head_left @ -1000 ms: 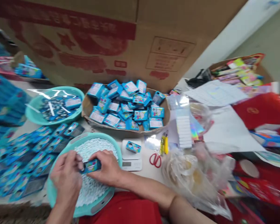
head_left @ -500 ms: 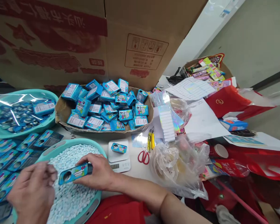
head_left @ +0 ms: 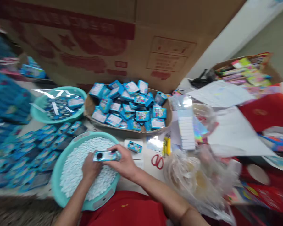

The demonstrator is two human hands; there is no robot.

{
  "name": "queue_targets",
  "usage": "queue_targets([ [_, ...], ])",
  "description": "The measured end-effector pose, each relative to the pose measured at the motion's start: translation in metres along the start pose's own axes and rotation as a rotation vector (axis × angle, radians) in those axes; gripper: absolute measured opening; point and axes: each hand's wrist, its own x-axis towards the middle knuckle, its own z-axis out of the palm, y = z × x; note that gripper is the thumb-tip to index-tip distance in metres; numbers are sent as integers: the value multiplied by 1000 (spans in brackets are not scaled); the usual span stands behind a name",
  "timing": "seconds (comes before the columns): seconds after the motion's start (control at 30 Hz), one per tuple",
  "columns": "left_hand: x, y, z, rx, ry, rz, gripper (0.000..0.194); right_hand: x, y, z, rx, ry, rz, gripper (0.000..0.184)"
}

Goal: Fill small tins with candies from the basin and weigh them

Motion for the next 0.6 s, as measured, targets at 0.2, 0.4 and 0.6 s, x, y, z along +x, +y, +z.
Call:
queue_targets([
  [0.2,-4,2,-17,-680,106,-307,25,-5,13,-5,-44,-52,28,26],
  [0.4,-19,36,-60,-1392,131,-509,32,-5,11,8,-145,-145,-66,25],
  [0.6,-25,64,-82,-1605,170,-368,25,-3,1,31,-276,-275,-127,24],
])
